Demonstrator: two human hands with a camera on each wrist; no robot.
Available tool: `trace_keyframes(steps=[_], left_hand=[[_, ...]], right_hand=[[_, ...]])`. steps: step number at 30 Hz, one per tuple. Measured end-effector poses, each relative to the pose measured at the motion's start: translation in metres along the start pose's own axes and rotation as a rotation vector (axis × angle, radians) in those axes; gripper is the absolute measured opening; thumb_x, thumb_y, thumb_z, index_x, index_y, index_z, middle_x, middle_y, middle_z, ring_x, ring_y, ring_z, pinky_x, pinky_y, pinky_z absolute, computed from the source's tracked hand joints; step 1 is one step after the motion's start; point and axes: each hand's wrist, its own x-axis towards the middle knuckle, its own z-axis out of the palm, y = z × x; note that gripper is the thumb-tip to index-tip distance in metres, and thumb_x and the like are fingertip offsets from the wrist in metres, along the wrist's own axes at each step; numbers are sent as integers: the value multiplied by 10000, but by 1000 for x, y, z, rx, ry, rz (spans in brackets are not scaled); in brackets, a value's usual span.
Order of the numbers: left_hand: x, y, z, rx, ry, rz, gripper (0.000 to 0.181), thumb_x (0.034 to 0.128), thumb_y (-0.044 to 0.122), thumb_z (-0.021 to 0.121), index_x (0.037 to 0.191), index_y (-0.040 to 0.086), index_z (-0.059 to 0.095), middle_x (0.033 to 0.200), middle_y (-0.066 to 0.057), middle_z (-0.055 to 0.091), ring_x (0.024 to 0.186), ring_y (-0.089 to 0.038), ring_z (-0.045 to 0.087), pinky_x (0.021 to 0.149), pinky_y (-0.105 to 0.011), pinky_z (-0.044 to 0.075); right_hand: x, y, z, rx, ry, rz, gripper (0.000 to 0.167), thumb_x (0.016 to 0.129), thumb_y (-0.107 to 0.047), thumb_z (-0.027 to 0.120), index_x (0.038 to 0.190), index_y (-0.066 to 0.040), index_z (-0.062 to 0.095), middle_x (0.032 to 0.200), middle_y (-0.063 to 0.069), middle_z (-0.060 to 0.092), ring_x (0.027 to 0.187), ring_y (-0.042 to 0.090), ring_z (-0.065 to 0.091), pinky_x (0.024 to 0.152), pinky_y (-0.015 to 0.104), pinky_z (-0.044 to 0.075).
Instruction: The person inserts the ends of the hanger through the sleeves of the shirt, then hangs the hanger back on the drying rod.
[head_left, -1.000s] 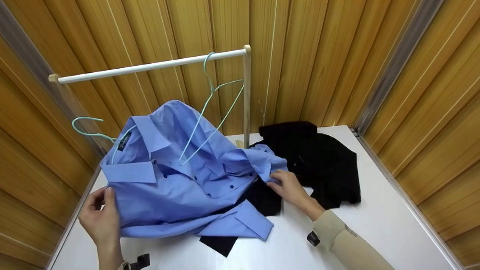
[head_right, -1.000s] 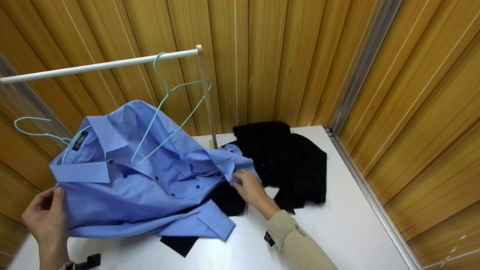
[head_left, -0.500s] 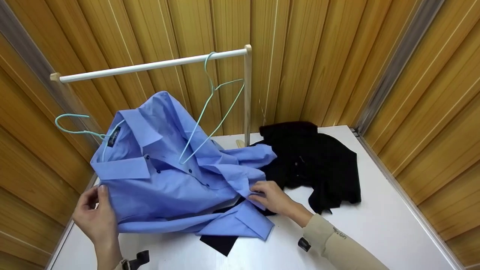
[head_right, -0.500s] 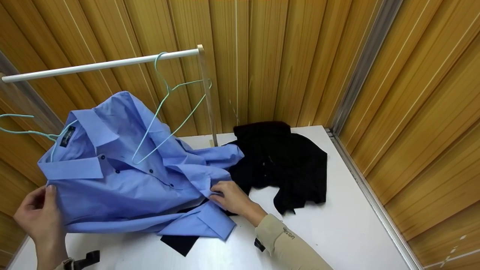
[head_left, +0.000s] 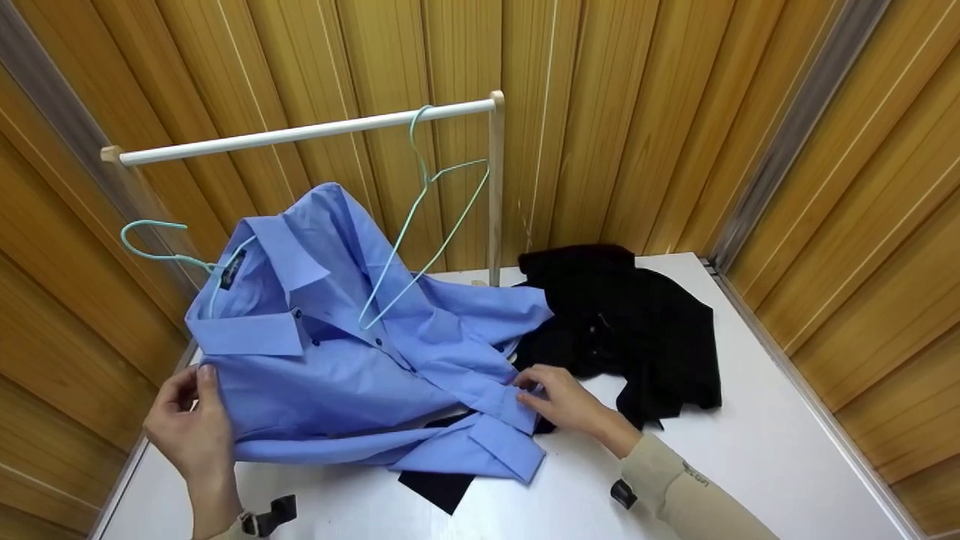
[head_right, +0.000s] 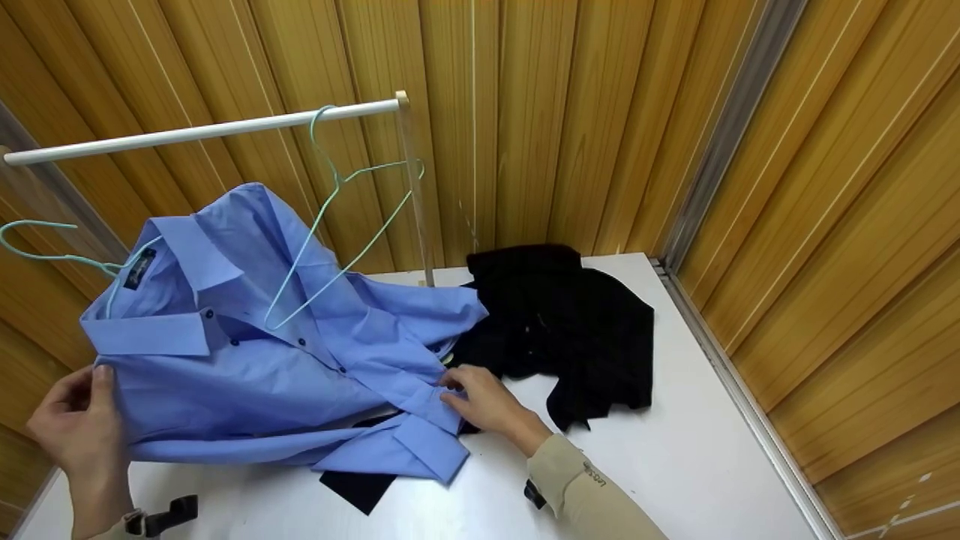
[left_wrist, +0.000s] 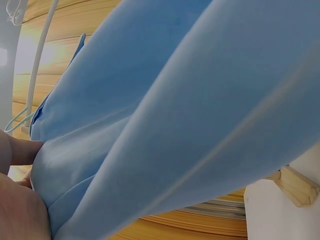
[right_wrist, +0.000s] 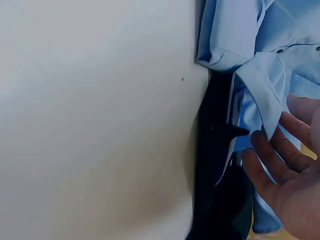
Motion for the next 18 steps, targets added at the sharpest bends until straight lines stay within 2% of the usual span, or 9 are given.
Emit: trace_keyframes(steps=[9, 18], left_hand=[[8, -1, 4, -14, -17, 46, 195, 982, 41, 667, 1036, -142, 709, 806, 187, 588, 760, -72, 543, 687, -171, 440], [17, 2, 4, 10, -38, -3, 239, 1010, 87, 637, 1108, -120, 703, 847, 152, 590, 811, -76, 534, 722, -187, 438]], right_hand=[[-15, 10, -21, 9, 59, 44, 103, 987, -83, 692, 1038, 4, 716, 945, -4, 671, 830, 145, 645, 704, 289, 551], [-33, 24, -37, -28, 111, 132, 92, 987, -107, 701, 1026, -30, 733, 981, -23, 692, 885, 147, 657, 702, 302, 555]])
